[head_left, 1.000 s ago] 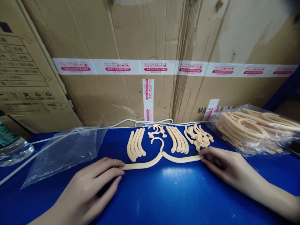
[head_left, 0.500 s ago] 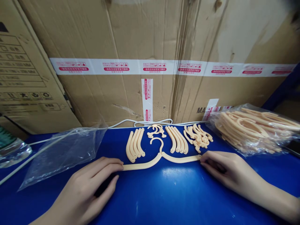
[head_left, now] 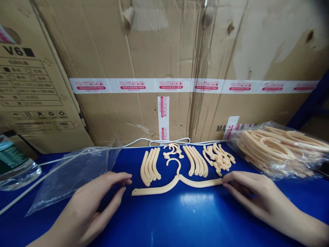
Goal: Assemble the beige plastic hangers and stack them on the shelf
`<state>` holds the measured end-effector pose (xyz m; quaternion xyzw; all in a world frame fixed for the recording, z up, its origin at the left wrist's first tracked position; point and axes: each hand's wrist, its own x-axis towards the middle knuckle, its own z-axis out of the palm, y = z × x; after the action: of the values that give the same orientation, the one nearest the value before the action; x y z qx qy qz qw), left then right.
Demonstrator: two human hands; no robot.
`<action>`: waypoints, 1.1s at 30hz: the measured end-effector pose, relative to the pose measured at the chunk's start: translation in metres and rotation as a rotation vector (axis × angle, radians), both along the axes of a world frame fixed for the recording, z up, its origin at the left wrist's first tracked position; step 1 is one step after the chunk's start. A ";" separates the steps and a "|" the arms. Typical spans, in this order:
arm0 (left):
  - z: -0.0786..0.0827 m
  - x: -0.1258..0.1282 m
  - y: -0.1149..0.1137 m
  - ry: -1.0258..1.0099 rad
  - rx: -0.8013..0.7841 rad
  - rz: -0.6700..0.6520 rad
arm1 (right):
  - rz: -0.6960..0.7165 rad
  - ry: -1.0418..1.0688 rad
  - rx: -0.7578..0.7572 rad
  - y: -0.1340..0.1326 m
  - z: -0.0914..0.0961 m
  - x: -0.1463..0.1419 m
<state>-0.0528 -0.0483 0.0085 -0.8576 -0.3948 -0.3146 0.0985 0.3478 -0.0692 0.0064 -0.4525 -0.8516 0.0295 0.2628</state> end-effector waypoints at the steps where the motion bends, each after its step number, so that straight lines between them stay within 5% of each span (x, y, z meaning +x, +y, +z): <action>1: 0.005 0.000 0.001 0.017 -0.004 -0.011 | 0.001 0.024 0.040 0.000 0.003 0.000; 11: 0.044 0.014 0.029 0.373 -0.002 -0.204 | 0.026 0.045 0.147 0.046 0.037 -0.033; 20: 0.042 0.025 0.049 0.540 -0.155 -0.295 | 0.161 -0.168 0.038 0.121 0.036 -0.072; 33: 0.038 0.034 0.060 0.658 -0.066 -0.283 | 0.279 -0.228 0.000 0.144 0.030 -0.087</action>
<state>-0.0189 0.0112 0.0467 -0.9619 -0.2291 -0.0195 0.1480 0.2606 0.0750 0.0368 -0.3305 -0.9304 0.0142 0.1578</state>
